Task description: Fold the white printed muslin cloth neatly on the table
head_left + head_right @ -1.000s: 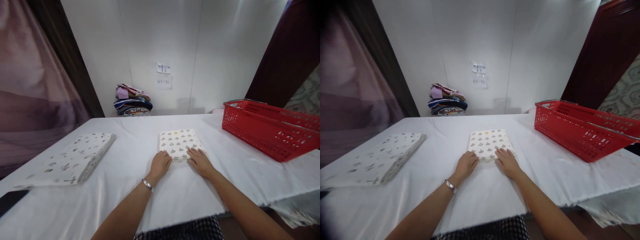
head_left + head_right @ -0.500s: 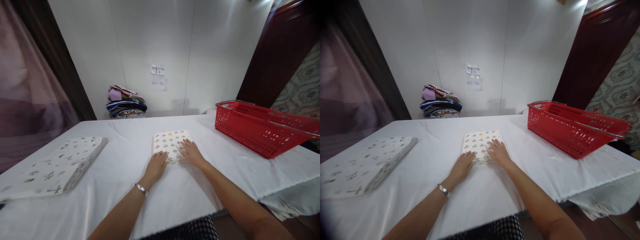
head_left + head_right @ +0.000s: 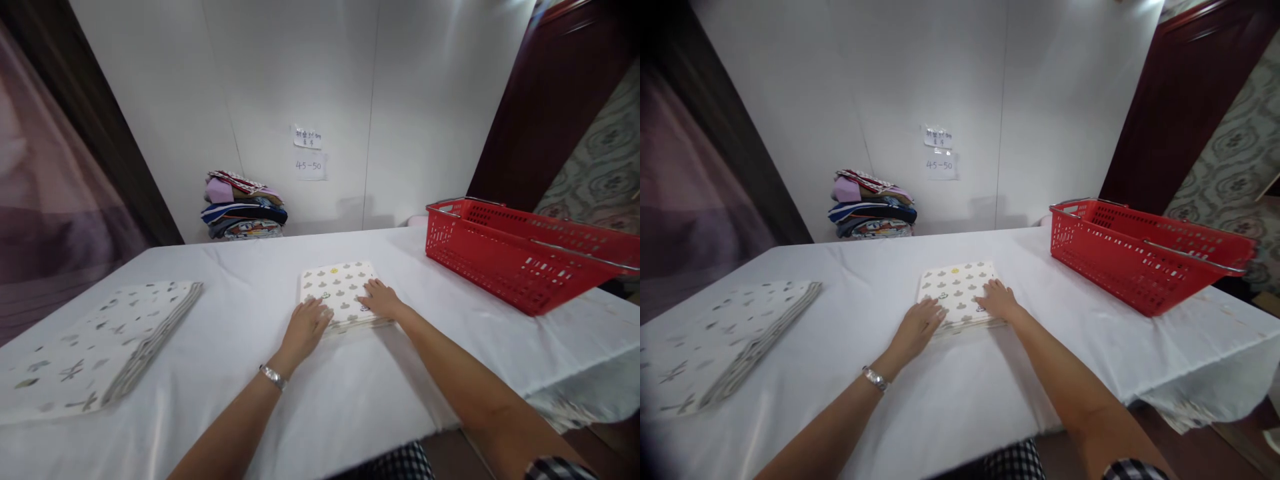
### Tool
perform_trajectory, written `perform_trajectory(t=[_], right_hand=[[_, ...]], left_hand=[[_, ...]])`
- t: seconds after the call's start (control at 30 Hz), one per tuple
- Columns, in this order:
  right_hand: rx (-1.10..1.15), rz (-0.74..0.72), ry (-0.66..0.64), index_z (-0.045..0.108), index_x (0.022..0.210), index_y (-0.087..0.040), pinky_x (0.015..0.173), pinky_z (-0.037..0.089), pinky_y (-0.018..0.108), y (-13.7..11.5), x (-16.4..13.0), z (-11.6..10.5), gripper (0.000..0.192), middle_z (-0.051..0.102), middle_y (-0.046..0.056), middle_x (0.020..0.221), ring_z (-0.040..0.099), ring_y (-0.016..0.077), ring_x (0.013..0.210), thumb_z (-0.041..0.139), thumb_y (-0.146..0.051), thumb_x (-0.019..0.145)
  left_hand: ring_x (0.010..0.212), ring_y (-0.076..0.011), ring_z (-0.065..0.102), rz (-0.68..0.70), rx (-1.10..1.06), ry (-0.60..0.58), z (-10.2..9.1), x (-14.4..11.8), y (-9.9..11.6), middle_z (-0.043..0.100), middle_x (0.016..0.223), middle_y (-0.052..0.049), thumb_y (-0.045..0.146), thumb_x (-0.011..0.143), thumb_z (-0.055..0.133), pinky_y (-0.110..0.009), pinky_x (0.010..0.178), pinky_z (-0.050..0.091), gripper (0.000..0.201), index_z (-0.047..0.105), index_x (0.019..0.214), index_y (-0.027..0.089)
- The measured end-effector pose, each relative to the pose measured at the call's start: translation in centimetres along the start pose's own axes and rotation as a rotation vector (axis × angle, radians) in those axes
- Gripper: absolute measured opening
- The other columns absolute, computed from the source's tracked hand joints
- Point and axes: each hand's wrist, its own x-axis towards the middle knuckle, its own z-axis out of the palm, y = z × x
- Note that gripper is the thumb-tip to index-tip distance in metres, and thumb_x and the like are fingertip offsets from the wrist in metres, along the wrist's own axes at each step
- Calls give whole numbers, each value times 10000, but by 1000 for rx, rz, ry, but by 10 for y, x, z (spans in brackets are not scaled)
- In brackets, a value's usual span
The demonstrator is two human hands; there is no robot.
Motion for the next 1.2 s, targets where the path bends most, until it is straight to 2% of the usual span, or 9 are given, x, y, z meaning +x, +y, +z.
perform_trajectory(t=[0.1,0.23,0.47,0.53,0.63,0.77,0.9,1.03,1.2], right_hand=[[-37,126,-95,452,1304,-175,1042,171,540,-18,15,-14,538,323,155,1453,198,322,1362,394,-500,879],[-51,42,-104,290,1410,-146,1086,119,429,-29,33,-17,635,173,124,1520,87,251,1398,322,-518,897],[-80,65,-89,364,1373,-113,1079,134,422,-15,38,10,641,273,152,1481,175,286,1372,310,-536,895],[-43,56,-70,390,1359,-116,1079,137,433,-15,38,11,628,287,154,1475,180,292,1370,350,-529,887],[120,132,-7,524,1253,-189,1054,234,383,-11,43,3,492,445,98,1389,330,259,1306,463,-475,857],[217,362,114,577,1181,-209,927,372,299,14,52,-18,350,574,61,1252,503,193,1146,377,-298,908],[193,483,121,660,934,-186,761,412,255,35,56,-29,238,681,57,984,597,183,919,450,-268,859],[182,534,100,640,812,-189,605,386,225,32,57,-24,226,681,39,827,601,163,758,535,-390,811],[168,585,81,614,784,-192,506,338,223,26,60,-19,196,655,36,748,579,153,647,580,-384,778]], left_hand=[[1359,-277,259,-109,58,-5,3,22,-1,385,1429,-111,437,897,420,-489,1076,254,445,530,1250,191],[1388,-288,162,-256,107,-132,14,31,-1,259,1492,-112,442,885,411,-517,1071,237,517,439,1331,181],[1400,-259,119,-250,100,-154,22,23,-2,222,1509,-81,464,902,336,-505,1078,233,534,392,1363,201],[1400,-259,119,-256,99,-143,22,23,-2,224,1509,-78,460,901,339,-501,1076,238,527,394,1360,206],[1401,-259,112,-252,98,-136,24,24,-3,216,1511,-81,459,898,346,-491,1069,255,532,395,1360,200],[1403,-257,100,-263,92,-158,23,25,-2,206,1514,-78,465,897,334,-491,1068,250,538,392,1364,204],[1405,-259,87,-281,80,-177,20,25,0,183,1521,-67,468,898,318,-512,1068,239,552,371,1378,202],[1404,-261,91,-276,84,-176,20,25,1,190,1519,-69,459,898,317,-508,1064,251,551,377,1376,192],[1403,-258,95,-286,87,-179,21,25,0,189,1521,-56,460,897,314,-506,1060,259,544,376,1375,208]])
